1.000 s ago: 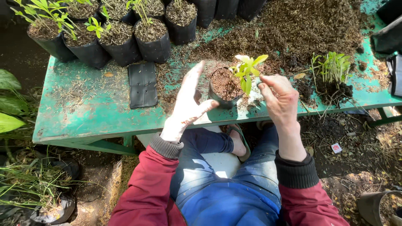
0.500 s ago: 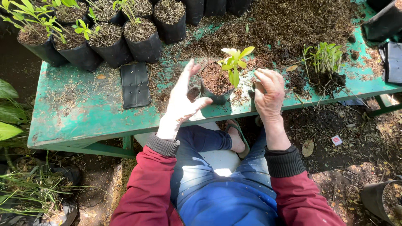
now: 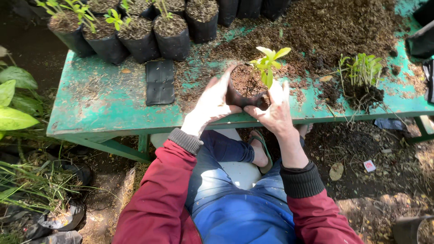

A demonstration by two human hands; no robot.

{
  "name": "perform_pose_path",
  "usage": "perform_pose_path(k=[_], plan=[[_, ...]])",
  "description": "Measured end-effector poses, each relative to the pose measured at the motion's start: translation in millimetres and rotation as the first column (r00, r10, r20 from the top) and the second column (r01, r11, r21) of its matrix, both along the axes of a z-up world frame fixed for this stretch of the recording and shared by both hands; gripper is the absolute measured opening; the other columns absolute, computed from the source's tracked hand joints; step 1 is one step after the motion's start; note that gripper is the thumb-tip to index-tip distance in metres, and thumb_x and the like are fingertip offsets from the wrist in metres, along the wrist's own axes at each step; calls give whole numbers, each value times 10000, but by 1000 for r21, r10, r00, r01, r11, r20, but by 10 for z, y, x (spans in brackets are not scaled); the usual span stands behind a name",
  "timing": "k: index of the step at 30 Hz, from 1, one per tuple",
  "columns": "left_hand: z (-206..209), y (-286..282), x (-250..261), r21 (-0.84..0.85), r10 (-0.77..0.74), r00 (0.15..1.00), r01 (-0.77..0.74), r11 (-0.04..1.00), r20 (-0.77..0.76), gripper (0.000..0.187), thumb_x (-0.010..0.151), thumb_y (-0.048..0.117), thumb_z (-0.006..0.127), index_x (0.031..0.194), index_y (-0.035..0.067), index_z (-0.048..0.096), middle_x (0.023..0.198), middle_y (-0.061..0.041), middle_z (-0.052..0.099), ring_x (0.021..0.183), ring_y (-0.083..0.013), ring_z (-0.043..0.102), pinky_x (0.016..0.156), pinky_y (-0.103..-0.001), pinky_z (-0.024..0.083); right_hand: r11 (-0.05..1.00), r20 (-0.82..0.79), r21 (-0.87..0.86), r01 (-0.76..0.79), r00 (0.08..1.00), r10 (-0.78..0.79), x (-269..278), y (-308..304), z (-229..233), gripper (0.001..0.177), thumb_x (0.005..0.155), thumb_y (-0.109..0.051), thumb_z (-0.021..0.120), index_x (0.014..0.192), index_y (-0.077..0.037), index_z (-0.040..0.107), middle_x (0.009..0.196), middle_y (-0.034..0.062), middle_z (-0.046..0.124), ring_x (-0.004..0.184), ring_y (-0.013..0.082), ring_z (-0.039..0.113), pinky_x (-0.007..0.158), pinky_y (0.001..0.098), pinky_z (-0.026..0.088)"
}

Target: The person prepares a small black plastic potting bag, fills it with soil from a pile on the table, and then transplants a small green seedling into the bag, securing it with more soil.

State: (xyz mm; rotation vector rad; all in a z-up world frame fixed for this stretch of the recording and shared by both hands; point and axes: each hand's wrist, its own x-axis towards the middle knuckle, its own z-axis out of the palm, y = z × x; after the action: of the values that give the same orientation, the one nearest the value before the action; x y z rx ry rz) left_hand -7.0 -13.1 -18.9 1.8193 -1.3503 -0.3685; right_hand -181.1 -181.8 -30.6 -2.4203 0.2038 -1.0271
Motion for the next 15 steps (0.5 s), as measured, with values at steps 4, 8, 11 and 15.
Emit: perform_pose_path(k=[4,8,11,15], plan=[[155,56,-84,-9,55,998,-55,998,14,1320,708,425,979,1693,246,119,1656,-159,410,1532,-362,383,1312,-575,133,992,78,-97,-76,993,83,-15,-138,-127,905,700,-437,957,1419,-35,582,1370,229,630,1313,405,572,1200,679,154],[268,149,-211,-267,-59,997,46,962,-39,1226,659,340,1000,1636,178,278,1205,-103,677,1149,-318,670,1073,-488,518,994,92,31,-103,991,100,-121,1,158,952,629,-283,994,1442,-11,579,1361,233,628,1323,417,569,1231,645,219],[249,140,-370,-223,24,988,-59,973,-155,1228,674,387,963,1669,288,251,1553,-154,504,1440,-399,497,1248,-552,389,993,59,99,-70,996,65,-199,-60,58,911,612,-285,1007,1411,-57,634,1307,189,655,1272,357,606,1222,570,326],[320,167,-490,-309,28,970,-104,945,-239,1260,647,292,940,1683,262,222,1620,-210,381,1498,-449,401,1276,-560,345,959,74,235,-158,987,145,-121,139,354,845,590,-208,1024,1344,-63,671,1259,124,696,1270,259,636,1221,468,398]])
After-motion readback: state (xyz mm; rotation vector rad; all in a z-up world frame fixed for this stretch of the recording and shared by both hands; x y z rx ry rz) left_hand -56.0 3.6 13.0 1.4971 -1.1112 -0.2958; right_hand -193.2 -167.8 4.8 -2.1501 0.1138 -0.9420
